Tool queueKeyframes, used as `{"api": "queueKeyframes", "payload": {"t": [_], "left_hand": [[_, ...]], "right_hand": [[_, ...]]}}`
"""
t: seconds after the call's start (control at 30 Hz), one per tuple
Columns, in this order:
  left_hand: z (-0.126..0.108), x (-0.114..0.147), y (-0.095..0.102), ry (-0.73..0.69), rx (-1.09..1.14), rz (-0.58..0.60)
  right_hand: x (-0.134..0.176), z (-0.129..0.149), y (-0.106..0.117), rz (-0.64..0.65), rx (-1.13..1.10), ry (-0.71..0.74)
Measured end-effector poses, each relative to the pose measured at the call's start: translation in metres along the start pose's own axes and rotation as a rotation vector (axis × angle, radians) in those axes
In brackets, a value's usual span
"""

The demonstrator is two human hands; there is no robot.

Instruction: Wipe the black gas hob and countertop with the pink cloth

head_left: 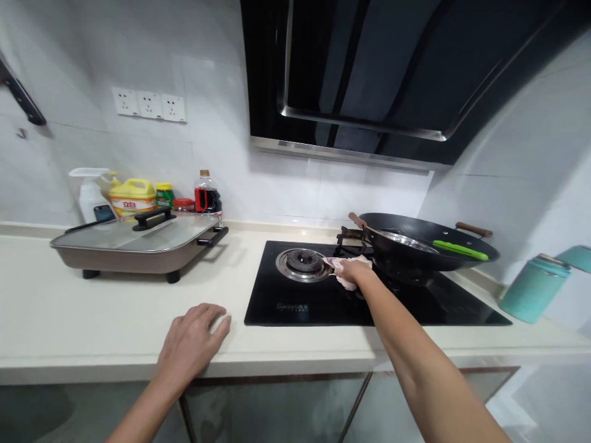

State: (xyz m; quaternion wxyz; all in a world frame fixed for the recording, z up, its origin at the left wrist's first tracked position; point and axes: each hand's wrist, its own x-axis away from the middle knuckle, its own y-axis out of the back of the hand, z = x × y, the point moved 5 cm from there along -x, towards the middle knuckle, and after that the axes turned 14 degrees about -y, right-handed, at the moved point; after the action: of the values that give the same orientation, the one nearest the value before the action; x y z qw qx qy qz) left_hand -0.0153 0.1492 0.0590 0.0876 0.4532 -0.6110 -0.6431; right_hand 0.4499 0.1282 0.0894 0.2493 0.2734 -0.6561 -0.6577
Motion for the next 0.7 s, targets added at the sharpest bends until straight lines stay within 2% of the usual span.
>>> {"api": "queueKeyframes", "payload": {"t": [0.13, 0.37, 0.43, 0.57, 0.7], "left_hand": [[0.0, -0.001, -0.001, -0.005, -0.014, 0.015], [-0.003, -0.003, 0.0, -0.024, -0.053, 0.056], [-0.004, -0.004, 0.001, -0.042, -0.065, 0.063], [-0.002, -0.004, 0.0, -0.031, -0.074, 0.085], [0.001, -0.006, -0.001, -0.048, -0.052, 0.112]], "right_hand": [[0.025, 0.015, 0.001, 0.021, 0.027, 0.067], [0.114, 0.046, 0.0, -0.084, -0.036, 0.236], [0.139, 0.051, 0.0, -0.099, -0.084, 0.325], [0.181, 0.064, 0.002, -0.138, -0.257, 0.59], [0.209, 0.071, 0.001, -0.14, -0.373, 0.772]]}}
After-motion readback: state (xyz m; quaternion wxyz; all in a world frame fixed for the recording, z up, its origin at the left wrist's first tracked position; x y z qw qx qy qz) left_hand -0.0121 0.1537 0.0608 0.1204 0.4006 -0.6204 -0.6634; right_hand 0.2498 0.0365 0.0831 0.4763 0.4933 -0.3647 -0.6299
